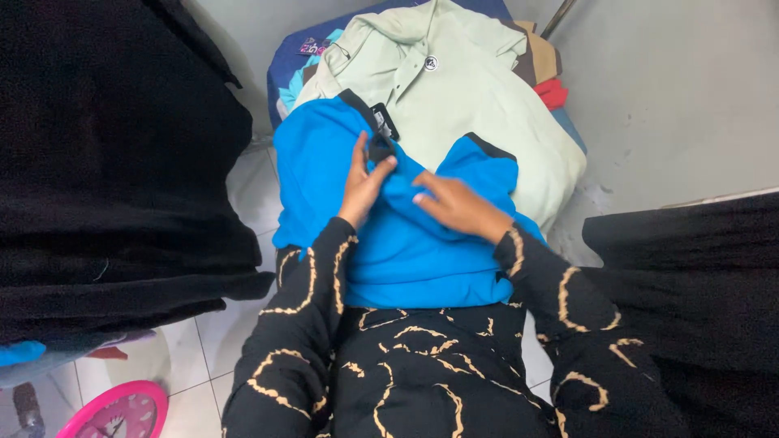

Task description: The person folds a blue long-sleeved shirt on their lap, smoothing it out and folding the sleeves and body. They then place a black hanger inside the shirt's collar and button the placket.

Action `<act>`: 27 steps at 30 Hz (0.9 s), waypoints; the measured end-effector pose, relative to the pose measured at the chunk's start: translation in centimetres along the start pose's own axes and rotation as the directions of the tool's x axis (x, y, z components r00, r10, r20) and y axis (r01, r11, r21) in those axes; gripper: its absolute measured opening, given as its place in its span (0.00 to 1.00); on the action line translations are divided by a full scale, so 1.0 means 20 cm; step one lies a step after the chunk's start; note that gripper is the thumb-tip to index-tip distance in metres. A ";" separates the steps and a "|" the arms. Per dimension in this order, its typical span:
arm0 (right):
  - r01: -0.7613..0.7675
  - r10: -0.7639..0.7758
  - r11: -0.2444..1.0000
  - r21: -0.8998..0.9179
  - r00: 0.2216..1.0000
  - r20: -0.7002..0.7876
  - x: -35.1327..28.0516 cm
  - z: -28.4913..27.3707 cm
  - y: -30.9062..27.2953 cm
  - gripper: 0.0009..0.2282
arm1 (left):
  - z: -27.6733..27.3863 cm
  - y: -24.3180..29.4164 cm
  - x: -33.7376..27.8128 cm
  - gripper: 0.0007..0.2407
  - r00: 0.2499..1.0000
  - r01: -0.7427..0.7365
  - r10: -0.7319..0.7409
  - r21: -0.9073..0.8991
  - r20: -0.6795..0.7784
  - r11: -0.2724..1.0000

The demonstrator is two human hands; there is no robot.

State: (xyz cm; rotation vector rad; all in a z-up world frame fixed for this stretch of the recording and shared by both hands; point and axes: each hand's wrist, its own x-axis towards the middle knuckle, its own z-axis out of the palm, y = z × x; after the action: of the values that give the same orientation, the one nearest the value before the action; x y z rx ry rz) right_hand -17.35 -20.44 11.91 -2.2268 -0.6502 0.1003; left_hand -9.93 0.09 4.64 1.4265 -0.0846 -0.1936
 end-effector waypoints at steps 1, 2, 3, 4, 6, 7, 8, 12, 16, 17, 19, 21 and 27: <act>0.001 -0.001 1.000 0.001 1.000 0.001 0.01 -0.08 0.06 0.13 | -0.04 -0.01 0.06 0.38 1.000 0.000 0.000 0.000 -0.001 1.000; -0.039 0.028 0.989 -0.144 0.997 -0.074 0.01 -0.16 0.12 0.13 | -0.09 -0.02 0.12 0.39 0.998 -0.060 0.064 0.141 -0.019 0.988; -0.087 0.046 0.956 -0.282 0.987 -0.152 0.02 -0.23 0.18 0.13 | -0.14 -0.04 0.19 0.39 0.991 -0.117 0.129 0.280 -0.026 0.953; -0.088 0.047 0.956 -0.281 0.988 -0.150 0.02 -0.35 0.21 0.13 | -0.19 -0.04 0.24 0.39 0.992 -0.115 0.127 0.279 -0.027 0.953; -0.090 -0.079 0.786 -0.611 0.967 -0.243 0.03 -0.59 0.26 0.13 | -0.28 -0.04 0.36 0.35 0.916 -0.336 0.399 0.585 0.022 0.738; -0.090 -0.078 0.786 -0.611 0.967 -0.243 0.04 -0.66 0.27 0.13 | -0.35 -0.06 0.42 0.35 0.917 -0.335 0.399 0.585 0.022 0.738; -0.169 -0.113 0.566 -0.807 0.954 -0.279 0.05 -0.73 0.27 0.13 | -0.41 -0.08 0.48 0.34 0.907 -0.339 0.414 0.726 0.082 0.599; -0.317 -0.154 0.270 -0.909 0.918 -0.366 0.10 -0.89 0.38 0.11 | -0.55 -0.03 0.58 0.27 0.972 -0.185 0.212 0.877 0.098 0.443; -0.362 -0.041 0.328 -0.873 0.917 -0.396 0.17 -0.80 0.67 0.13 | -0.55 0.04 0.59 0.22 0.940 -0.213 0.326 0.918 0.099 0.334; -0.374 0.021 0.385 -0.844 0.918 -0.397 0.18 -0.78 0.72 0.16 | -0.56 0.05 0.59 0.18 0.916 -0.234 0.384 0.932 0.116 0.277; -0.383 0.086 0.446 -0.809 0.918 -0.387 0.20 -0.74 0.83 0.20 | -0.58 0.08 0.59 0.14 0.892 -0.244 0.433 0.945 0.130 0.218; -0.507 0.357 0.699 -0.504 0.858 -0.368 0.21 -0.74 0.94 0.22 | -0.61 0.12 0.60 0.09 0.933 -0.197 0.325 0.974 0.151 0.112; -0.713 0.711 0.691 -0.118 0.700 -0.065 0.09 -0.84 1.02 0.17 | -0.80 0.06 0.69 0.07 0.936 -0.227 0.343 0.886 0.083 0.404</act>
State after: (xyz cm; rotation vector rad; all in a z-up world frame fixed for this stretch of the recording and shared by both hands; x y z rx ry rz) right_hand -2.60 -42.17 8.82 -2.4905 0.2783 0.4460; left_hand 6.47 13.32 2.65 2.4708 -0.3899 0.2933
